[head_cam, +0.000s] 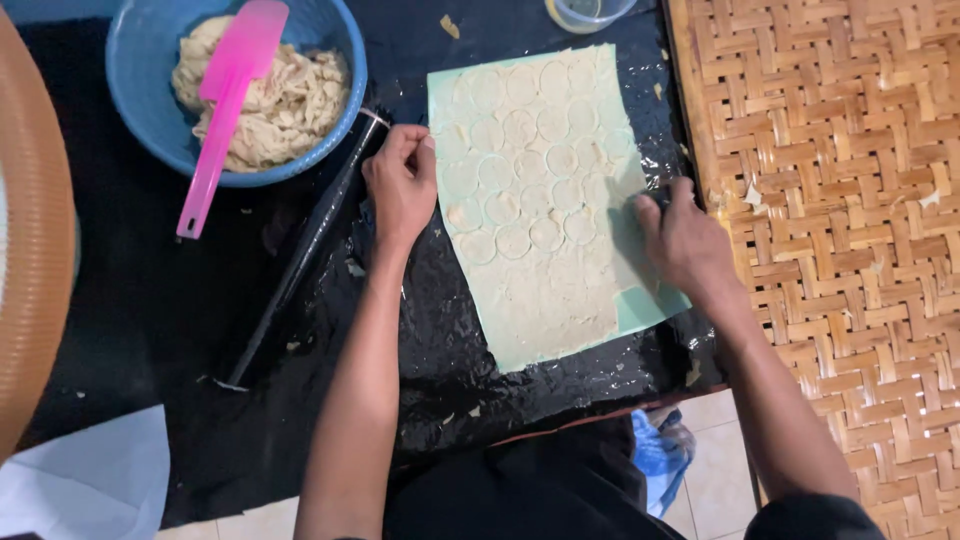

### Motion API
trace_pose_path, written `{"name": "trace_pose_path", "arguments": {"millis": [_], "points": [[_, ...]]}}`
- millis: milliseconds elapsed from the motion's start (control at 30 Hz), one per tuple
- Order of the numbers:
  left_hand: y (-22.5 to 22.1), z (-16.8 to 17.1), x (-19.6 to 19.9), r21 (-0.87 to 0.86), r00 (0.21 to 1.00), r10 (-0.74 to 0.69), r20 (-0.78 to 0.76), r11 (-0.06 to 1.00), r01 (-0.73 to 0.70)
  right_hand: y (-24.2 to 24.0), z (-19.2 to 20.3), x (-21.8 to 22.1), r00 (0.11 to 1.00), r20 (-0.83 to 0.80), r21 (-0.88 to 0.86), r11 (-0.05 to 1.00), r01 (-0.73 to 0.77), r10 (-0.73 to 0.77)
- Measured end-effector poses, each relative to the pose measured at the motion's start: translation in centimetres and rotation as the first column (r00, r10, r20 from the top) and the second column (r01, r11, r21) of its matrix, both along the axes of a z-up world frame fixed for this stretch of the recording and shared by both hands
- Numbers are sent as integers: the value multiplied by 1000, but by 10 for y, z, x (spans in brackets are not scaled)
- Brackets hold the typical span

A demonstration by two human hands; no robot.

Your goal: Cutting circular shapes from a thin sheet of dough using a small round cutter.

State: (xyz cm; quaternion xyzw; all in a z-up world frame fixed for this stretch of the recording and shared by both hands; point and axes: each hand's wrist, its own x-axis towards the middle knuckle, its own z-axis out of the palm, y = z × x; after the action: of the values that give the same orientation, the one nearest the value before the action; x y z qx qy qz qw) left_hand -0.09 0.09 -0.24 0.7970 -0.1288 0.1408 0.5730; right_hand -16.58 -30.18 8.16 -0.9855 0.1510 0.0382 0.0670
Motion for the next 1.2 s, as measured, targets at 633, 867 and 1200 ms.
{"name": "trace_pose_path", "arguments": {"millis": [633, 867, 1200], "points": [[6, 6, -5, -239, 985, -147, -90, 963, 122, 65, 37, -81, 991, -129, 207, 978, -8, 35], [3, 1, -3, -289, 977, -194, -91, 944, 160, 84, 52, -54, 978, -206, 123, 992, 20, 6], [1, -7, 3, -249, 986, -144, -87, 961, 118, 157, 22, 3, 918, 51, 176, 901, -396, 393]]}}
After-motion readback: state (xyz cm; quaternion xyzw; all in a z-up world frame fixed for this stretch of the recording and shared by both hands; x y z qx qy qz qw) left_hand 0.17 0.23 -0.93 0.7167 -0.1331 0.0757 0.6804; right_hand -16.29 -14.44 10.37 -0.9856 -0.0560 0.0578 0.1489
